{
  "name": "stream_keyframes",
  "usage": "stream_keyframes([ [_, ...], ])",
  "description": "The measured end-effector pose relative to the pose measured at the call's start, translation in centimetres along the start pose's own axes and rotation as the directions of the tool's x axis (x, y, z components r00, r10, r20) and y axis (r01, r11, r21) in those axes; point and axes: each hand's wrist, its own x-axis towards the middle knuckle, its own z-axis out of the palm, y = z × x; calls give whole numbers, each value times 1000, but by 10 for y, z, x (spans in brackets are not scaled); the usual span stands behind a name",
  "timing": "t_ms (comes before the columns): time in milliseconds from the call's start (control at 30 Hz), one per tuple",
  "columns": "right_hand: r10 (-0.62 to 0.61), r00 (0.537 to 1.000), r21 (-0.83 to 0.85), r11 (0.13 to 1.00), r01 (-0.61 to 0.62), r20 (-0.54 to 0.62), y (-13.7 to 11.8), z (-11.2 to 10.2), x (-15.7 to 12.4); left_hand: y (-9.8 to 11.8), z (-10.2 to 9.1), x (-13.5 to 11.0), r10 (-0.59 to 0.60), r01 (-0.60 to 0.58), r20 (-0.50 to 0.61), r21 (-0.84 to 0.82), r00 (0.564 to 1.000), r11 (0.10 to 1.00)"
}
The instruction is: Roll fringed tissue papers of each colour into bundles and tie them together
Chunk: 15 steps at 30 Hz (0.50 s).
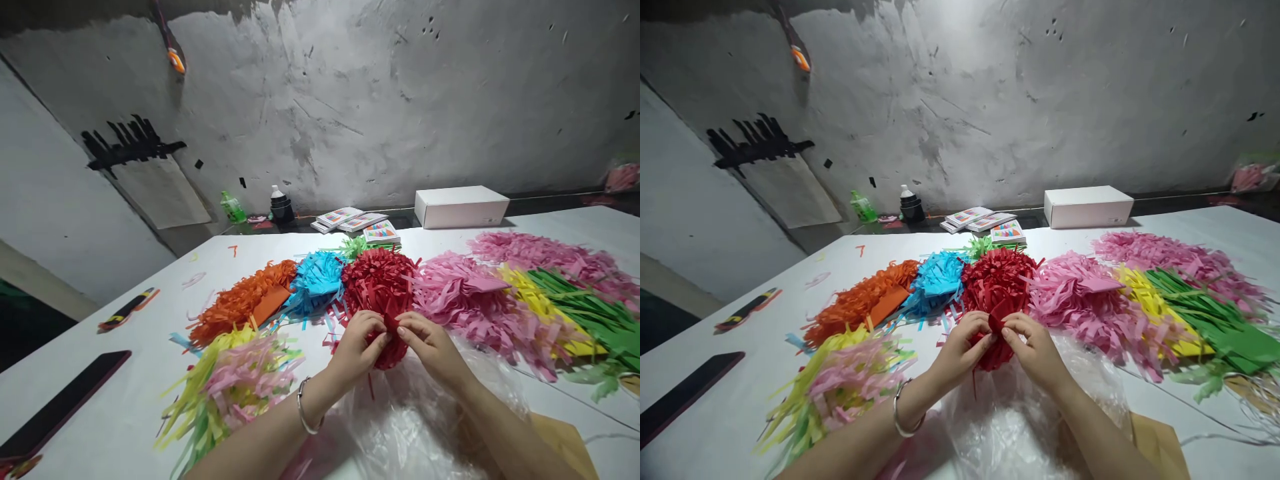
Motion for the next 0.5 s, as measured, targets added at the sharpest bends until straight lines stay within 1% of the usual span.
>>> stream_keyframes([
  [133, 33, 998, 62, 997, -37, 51, 1, -5, 0, 0, -3, 1, -46, 48, 38, -67, 998, 997],
  [233, 55, 996, 87, 994, -61, 69, 1, -7, 0, 0, -3, 1, -72, 76, 47, -94, 996, 993],
  [500, 71, 993, 97, 992, -80, 92, -1, -9, 0, 2, -2, 1, -96, 100, 50, -107, 994, 989],
])
